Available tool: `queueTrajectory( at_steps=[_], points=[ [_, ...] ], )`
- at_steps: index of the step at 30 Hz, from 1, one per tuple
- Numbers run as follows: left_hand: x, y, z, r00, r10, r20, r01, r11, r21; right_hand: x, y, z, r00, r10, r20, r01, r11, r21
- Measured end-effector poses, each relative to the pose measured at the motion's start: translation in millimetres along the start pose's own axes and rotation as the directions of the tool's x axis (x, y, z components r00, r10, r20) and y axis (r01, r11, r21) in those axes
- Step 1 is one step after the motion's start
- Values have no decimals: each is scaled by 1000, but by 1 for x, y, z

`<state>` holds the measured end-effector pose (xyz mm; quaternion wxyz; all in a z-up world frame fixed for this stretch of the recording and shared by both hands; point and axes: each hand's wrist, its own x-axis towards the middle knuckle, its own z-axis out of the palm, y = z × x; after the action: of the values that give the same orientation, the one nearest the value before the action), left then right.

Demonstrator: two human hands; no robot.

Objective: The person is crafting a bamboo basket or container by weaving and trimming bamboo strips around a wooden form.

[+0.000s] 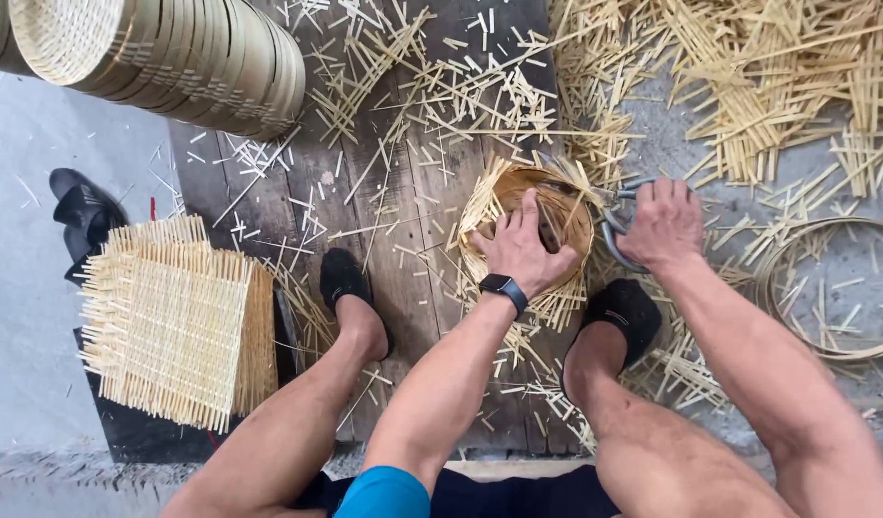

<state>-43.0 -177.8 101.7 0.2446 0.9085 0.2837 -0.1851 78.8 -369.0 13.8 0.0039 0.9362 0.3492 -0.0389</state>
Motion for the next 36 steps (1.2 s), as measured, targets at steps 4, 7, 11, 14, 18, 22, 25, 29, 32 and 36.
queueTrajectory(
  at_steps=[4, 7, 11, 14, 18, 22, 25, 29, 32, 36],
  points=[
    [-8, 0, -26, 994, 67, 87, -73, 995, 67, -13, 36, 45, 990, -16, 137, -11, 981, 193],
    [-1, -11, -3, 993, 122, -2, -121, 991, 60, -8, 25, 13, 999, -41, 1, 41, 993, 112],
    [1, -18, 5, 969, 246, 4, -245, 962, 121, 6, 0, -5, 993, -66, -95, 62, 997, -42],
    [-2, -15, -13, 972, 207, 114, -221, 967, 125, -2, 24, 26, 991, -32, 129, 26, 999, 43],
    [3, -27, -1, 949, 303, 83, -312, 939, 143, 0, 26, 5, 949, -8, 314, -26, 994, 103],
    [7, -32, 5, 899, 412, 147, -433, 886, 164, 15, -7, -40, 994, -32, 102, 29, 999, 27],
    [-3, -20, -17, 904, 381, 194, -420, 874, 244, 3, 24, 32, 959, 10, 284, -59, 985, 163],
    [-12, -35, 14, 927, 370, -67, -368, 929, 45, -6, 35, 17, 947, -22, 322, -14, 994, 109],
    [-7, -34, 39, 908, 408, -96, -401, 913, 77, 7, 14, -25, 964, -25, 265, 25, 1000, 2],
    [-6, -39, 31, 858, 512, 24, -513, 856, 60, -1, 20, 2, 979, -36, 202, 32, 999, 22]
  ],
)
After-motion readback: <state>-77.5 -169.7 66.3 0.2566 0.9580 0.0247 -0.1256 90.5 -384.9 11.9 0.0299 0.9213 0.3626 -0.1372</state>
